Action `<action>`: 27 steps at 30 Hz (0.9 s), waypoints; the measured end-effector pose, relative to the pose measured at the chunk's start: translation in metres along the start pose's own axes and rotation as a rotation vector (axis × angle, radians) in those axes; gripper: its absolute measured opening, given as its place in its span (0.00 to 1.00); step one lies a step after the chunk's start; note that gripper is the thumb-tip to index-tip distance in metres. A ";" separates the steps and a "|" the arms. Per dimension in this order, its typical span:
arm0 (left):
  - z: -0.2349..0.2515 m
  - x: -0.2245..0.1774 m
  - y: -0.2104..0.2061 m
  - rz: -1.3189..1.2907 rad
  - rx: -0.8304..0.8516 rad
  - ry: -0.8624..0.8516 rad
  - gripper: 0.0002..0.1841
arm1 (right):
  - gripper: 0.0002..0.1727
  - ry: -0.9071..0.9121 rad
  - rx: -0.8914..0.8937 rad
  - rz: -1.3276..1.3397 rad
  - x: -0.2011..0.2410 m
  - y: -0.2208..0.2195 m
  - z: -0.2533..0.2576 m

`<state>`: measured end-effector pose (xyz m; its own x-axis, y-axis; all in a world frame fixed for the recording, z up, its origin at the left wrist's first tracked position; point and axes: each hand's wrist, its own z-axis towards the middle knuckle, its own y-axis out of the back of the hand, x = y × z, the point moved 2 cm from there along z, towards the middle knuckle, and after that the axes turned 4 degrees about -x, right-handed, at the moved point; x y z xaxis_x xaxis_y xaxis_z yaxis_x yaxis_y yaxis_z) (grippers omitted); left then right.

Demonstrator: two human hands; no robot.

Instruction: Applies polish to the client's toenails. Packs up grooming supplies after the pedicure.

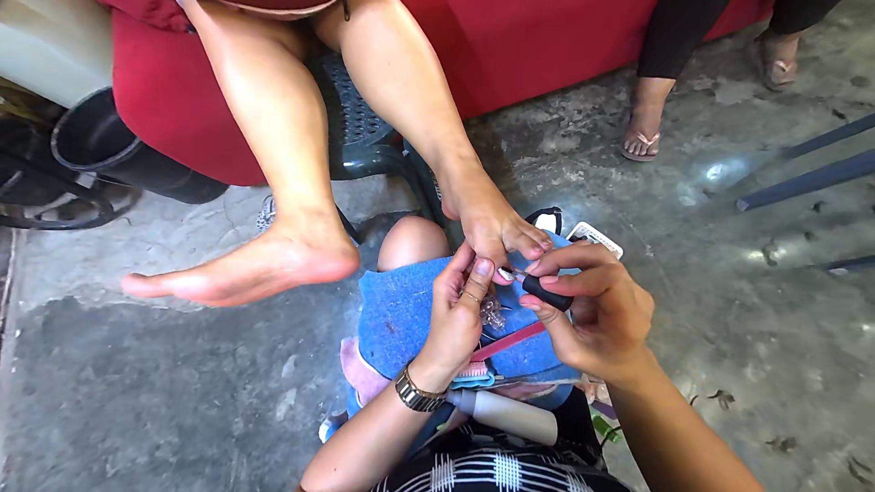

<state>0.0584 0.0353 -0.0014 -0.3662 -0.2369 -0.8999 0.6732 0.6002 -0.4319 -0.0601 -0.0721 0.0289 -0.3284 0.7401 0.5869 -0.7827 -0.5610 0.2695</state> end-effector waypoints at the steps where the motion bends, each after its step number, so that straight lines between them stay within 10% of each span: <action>1: 0.000 0.000 0.000 0.001 0.001 0.002 0.15 | 0.12 0.003 0.013 -0.006 0.000 0.000 0.000; 27: 0.000 -0.002 0.002 0.030 0.014 0.000 0.17 | 0.11 -0.037 0.048 0.075 -0.002 0.004 0.003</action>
<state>0.0608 0.0367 -0.0006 -0.3458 -0.2193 -0.9123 0.6925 0.5965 -0.4058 -0.0607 -0.0772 0.0310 -0.3647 0.6815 0.6344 -0.7301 -0.6322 0.2595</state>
